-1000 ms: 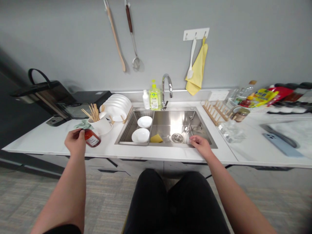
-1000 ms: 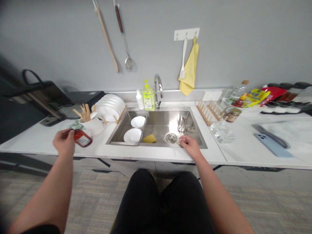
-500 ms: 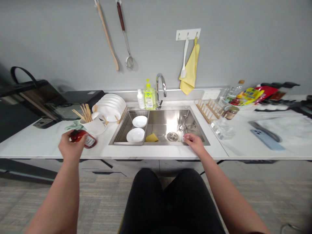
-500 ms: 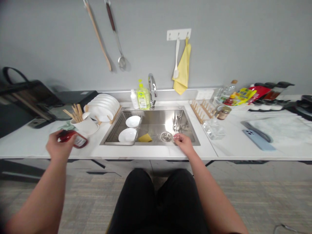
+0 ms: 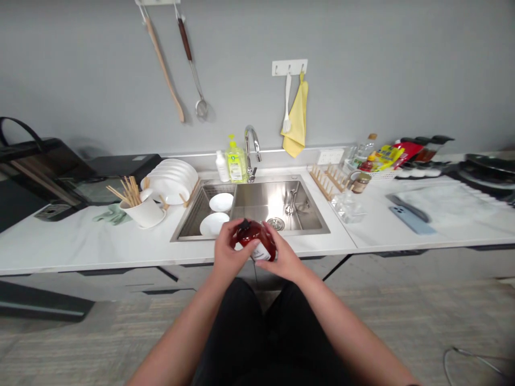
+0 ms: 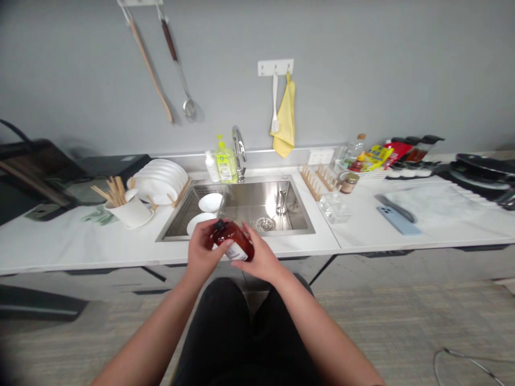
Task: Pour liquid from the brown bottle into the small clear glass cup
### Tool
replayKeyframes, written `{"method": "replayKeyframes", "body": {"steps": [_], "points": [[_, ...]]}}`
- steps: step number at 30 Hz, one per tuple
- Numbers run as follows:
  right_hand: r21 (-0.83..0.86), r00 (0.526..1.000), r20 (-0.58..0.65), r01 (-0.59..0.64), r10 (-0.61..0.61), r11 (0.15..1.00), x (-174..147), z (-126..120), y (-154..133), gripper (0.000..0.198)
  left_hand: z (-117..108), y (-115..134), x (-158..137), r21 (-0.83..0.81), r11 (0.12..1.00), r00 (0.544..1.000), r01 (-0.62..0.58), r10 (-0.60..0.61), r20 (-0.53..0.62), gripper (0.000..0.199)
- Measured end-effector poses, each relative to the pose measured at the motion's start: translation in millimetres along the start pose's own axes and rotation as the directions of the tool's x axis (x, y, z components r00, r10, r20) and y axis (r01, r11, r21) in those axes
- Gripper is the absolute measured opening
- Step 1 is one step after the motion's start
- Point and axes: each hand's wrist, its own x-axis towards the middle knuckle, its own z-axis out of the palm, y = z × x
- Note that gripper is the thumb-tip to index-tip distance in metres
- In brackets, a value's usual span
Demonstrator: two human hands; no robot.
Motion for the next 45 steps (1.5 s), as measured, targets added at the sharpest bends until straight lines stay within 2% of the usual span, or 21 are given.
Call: {"method": "replayKeyframes", "body": {"steps": [3, 5, 7, 12, 18, 20, 25, 31, 38, 42, 45], "points": [[-0.06, 0.997, -0.075, -0.027, 0.022, 0.998, -8, -4, -3, 0.105, 16, 1, -1, -0.037, 0.999, 0.995, -0.002, 0.006, 0.101, 0.048], [-0.118, 0.992, -0.129, -0.025, 0.009, 0.993, -13, -12, 0, 0.102, 17, 4, 5, -0.054, 0.999, 0.991, -0.004, 0.011, 0.132, 0.03], [-0.177, 0.986, -0.166, -0.017, -0.013, 0.984, -17, -20, 3, 0.102, 15, 5, 13, -0.042, 0.999, 0.991, 0.018, -0.012, 0.13, 0.022], [-0.309, 0.975, -0.216, -0.021, -0.049, 0.951, -23, -22, 4, 0.101, 18, 3, 24, 0.015, 0.997, 0.993, 0.082, -0.083, 0.08, 0.024], [-0.502, 0.947, -0.284, -0.014, -0.149, 0.865, -23, -11, 1, 0.1, 24, -7, 27, 0.108, 0.994, 1.0, -0.008, 0.01, -0.012, 0.024], [-0.525, 0.946, -0.283, -0.015, -0.158, 0.851, -22, -10, 1, 0.1, 22, -5, 28, 0.076, 0.997, 1.0, -0.002, 0.003, -0.002, 0.025], [-0.527, 0.95, -0.268, -0.007, -0.159, 0.85, -20, -11, 1, 0.1, 12, 3, 33, -0.022, 0.998, 0.988, 0.055, -0.052, 0.148, 0.023], [-0.554, 0.944, -0.281, -0.01, -0.176, 0.833, -15, -10, -3, 0.099, 16, -1, 39, 0.066, 0.995, 0.997, 0.071, -0.072, 0.017, 0.024], [-0.483, 0.958, -0.247, 0.007, -0.144, 0.876, -16, -11, -11, 0.101, 18, 12, 36, -0.076, 0.989, 0.978, 0.127, -0.112, 0.177, 0.024], [-0.276, 0.981, -0.184, 0.014, -0.067, 0.961, -22, -15, -13, 0.101, 11, 18, 40, -0.109, 0.985, 0.969, 0.136, -0.109, 0.223, 0.026], [-0.113, 0.988, -0.151, 0.009, -0.026, 0.994, -23, -18, -10, 0.098, 3, 14, 42, -0.168, 0.977, 0.971, 0.132, -0.093, 0.222, 0.03]]}}
